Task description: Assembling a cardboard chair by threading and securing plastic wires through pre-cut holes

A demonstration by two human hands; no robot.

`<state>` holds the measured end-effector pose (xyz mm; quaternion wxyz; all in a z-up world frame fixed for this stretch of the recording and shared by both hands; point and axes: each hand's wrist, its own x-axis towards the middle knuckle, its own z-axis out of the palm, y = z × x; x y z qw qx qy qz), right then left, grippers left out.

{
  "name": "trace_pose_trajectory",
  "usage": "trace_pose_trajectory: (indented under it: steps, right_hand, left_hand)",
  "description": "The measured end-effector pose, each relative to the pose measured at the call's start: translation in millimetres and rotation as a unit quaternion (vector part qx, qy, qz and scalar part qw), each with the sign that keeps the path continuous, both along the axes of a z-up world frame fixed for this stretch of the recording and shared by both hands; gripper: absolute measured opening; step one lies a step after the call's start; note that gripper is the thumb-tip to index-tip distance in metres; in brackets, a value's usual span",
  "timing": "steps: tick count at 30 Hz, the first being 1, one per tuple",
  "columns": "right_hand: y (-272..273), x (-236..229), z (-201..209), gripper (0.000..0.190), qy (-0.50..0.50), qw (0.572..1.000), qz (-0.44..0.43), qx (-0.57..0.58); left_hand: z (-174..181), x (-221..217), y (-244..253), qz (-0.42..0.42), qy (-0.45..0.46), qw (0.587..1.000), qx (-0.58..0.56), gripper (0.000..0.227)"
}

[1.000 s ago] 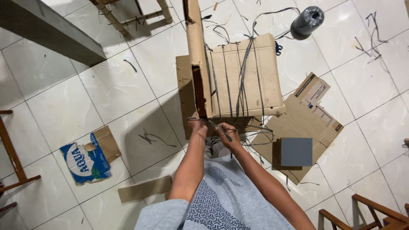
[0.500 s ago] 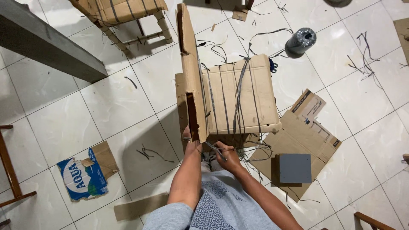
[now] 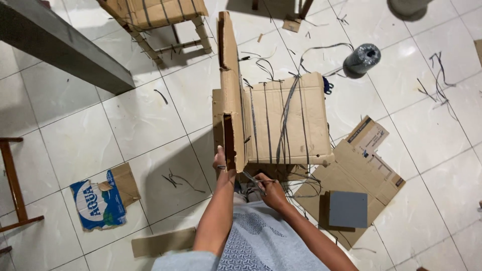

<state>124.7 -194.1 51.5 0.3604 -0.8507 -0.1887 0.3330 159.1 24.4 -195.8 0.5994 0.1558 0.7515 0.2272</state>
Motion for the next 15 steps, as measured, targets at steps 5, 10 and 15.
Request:
trace_pose_trajectory:
  steps: [5, 10, 15]
  right_hand:
    - [-1.4, -8.3, -9.5, 0.02, -0.038, 0.999, -0.01, -0.011]
    - [7.5, -17.2, -14.3, 0.023, -0.075, 0.997, -0.008, -0.021]
    - [34.0, -20.2, -9.5, 0.059, 0.055, 0.995, -0.044, -0.071]
  left_hand:
    - [83.1, -57.9, -21.0, -0.156, -0.234, 0.96, 0.015, 0.057]
    - [69.9, -72.6, -20.7, -0.19, -0.217, 0.958, -0.011, 0.038]
    - [92.9, -86.4, -27.0, -0.149, -0.238, 0.959, -0.039, 0.033]
